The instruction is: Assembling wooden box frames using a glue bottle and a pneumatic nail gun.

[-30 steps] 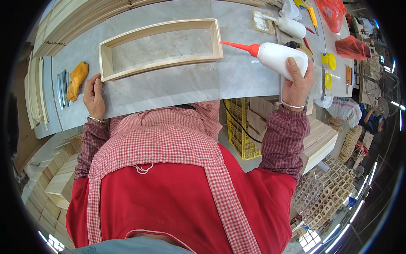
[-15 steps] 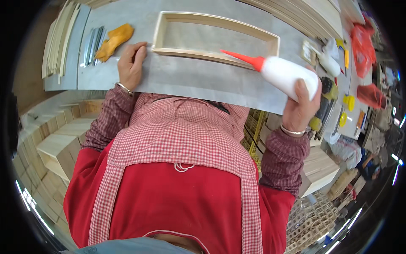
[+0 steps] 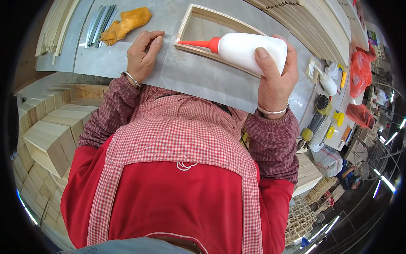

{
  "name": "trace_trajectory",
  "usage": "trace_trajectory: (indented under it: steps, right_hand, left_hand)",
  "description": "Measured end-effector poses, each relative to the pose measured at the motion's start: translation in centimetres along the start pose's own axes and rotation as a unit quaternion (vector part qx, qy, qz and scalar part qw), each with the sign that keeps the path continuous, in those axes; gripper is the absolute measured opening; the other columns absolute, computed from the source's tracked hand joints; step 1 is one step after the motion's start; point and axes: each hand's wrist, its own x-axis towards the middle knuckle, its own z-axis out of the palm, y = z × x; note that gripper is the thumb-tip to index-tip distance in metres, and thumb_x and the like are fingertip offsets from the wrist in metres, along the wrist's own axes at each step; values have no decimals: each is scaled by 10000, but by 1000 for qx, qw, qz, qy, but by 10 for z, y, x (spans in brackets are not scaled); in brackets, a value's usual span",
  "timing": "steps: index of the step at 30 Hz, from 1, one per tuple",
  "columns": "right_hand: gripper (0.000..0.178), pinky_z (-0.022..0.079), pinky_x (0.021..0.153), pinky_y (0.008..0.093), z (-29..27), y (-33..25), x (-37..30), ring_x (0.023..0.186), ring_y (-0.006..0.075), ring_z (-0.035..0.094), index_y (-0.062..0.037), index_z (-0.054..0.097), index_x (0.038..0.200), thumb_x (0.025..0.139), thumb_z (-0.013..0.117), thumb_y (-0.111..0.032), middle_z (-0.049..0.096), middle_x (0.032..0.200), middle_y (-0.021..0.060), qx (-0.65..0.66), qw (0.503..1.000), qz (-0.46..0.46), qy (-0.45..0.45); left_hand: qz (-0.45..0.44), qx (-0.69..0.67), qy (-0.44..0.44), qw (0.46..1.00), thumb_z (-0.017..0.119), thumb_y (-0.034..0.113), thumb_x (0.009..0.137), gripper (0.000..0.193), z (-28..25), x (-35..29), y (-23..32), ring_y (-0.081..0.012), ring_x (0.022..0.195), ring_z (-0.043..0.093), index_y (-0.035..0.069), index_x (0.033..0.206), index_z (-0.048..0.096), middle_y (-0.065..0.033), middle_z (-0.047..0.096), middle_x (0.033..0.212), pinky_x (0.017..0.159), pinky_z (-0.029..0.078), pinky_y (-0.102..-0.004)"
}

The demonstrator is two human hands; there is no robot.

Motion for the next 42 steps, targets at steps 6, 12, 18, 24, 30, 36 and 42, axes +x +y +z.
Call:
trace_trajectory:
  steps: [6, 12, 18, 24, 30, 36, 42]
  right_hand:
    - [462, 474, 825, 300, -14, -4, -10, 943, 242, 553, -9, 490, 1207, 791, 661, -118, 538, 1092, 157, -24, 1000, -3, 4]
    - [476, 455, 850, 300, -48, 0, -19, 967, 241, 540, 13, 466, 1236, 812, 628, -130, 524, 1124, 161, -32, 999, -2, 37]
    - [448, 463, 830, 295, -89, 3, -33, 919, 212, 550, -26, 501, 1178, 778, 694, -85, 549, 1063, 123, -7, 996, -15, 92]
    - [437, 457, 836, 296, -136, 3, -52, 923, 203, 545, -23, 502, 1173, 782, 688, -72, 550, 1059, 114, -16, 988, -22, 154]
    - [411, 457, 845, 287, -180, 5, -69, 952, 219, 544, 4, 485, 1196, 825, 632, -93, 541, 1097, 140, -45, 975, -31, 215]
    - [406, 480, 818, 282, -208, 8, -76, 937, 219, 557, -3, 494, 1177, 812, 654, -81, 549, 1080, 137, -29, 961, -39, 272]
    - [415, 516, 782, 296, -220, 19, -74, 940, 247, 579, 19, 478, 1183, 821, 644, -98, 548, 1093, 164, 22, 947, -54, 317]
  left_hand:
    - [22, 19, 1, 1000, 578, 125, 881, 140, 2, 0, 2, -91, 613, 454, 32, 962, 642, -4, 542, 793, 552, 388, -203]
    - [24, 30, 0, 999, 578, 125, 880, 142, 4, -1, 3, -90, 616, 453, 34, 969, 642, -3, 543, 790, 555, 383, -201]
    - [11, 51, -10, 999, 568, 132, 886, 161, 5, -2, 2, -99, 636, 467, 37, 995, 641, -8, 553, 800, 577, 385, -210]
    - [-1, 59, -29, 998, 555, 144, 895, 180, 6, -1, -4, -112, 669, 485, 37, 1012, 640, -15, 569, 827, 607, 392, -218]
    - [-10, 80, -45, 996, 543, 161, 911, 196, 7, -2, 1, -126, 752, 522, 37, 1031, 636, -27, 597, 892, 673, 413, -224]
    - [-3, 119, -49, 992, 533, 169, 924, 210, 9, 0, 1, -133, 820, 539, 33, 1056, 624, -37, 610, 944, 732, 425, -228]
    - [-1, 138, -57, 989, 522, 163, 932, 211, 9, 2, 1, -136, 836, 542, 26, 1064, 614, -44, 610, 958, 751, 432, -235]
